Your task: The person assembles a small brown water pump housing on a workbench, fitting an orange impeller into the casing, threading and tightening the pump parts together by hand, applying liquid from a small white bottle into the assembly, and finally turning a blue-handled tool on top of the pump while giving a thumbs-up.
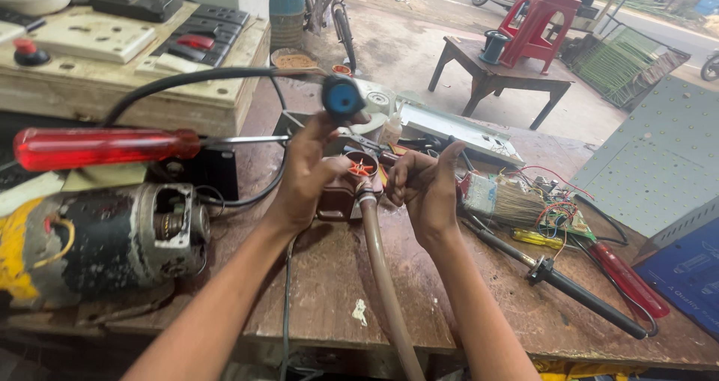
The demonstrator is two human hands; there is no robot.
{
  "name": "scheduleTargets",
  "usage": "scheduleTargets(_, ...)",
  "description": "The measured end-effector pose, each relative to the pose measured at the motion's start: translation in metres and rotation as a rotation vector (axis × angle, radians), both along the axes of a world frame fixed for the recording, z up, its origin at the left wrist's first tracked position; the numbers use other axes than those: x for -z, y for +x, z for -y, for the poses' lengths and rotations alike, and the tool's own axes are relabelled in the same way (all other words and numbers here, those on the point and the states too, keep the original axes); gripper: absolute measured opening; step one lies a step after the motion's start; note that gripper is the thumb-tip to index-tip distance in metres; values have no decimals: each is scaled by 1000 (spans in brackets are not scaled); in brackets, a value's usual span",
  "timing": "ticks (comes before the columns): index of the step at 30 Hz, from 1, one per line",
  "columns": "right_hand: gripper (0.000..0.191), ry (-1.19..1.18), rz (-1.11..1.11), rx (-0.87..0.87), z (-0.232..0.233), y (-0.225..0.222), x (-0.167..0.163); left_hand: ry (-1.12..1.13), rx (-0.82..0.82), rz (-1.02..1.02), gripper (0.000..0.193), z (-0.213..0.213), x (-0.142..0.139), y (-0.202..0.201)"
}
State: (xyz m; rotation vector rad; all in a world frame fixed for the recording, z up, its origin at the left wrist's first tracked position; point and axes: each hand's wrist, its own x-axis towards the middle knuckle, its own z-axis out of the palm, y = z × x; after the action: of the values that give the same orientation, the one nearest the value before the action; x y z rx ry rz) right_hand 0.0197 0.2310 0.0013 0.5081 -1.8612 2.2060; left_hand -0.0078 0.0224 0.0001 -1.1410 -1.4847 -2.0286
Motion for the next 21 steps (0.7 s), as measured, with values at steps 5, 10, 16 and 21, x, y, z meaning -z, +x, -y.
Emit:
scheduleTargets(5,95,-63,-57,-236,-8,-10,-31,30,80,189,77,2,-8,-9)
scheduleTargets(10,101,-110,40,-369,-20,-16,-35,102,290,291,75,3,-4,-27)
scheduleTargets(16,98,149,218,-432,-14,-26,-29,1,205,319,63,7,4,-28)
scheduleTargets(21,97,84,232,-455,-6,-26,-31,54,242,316,61,7,4,-30)
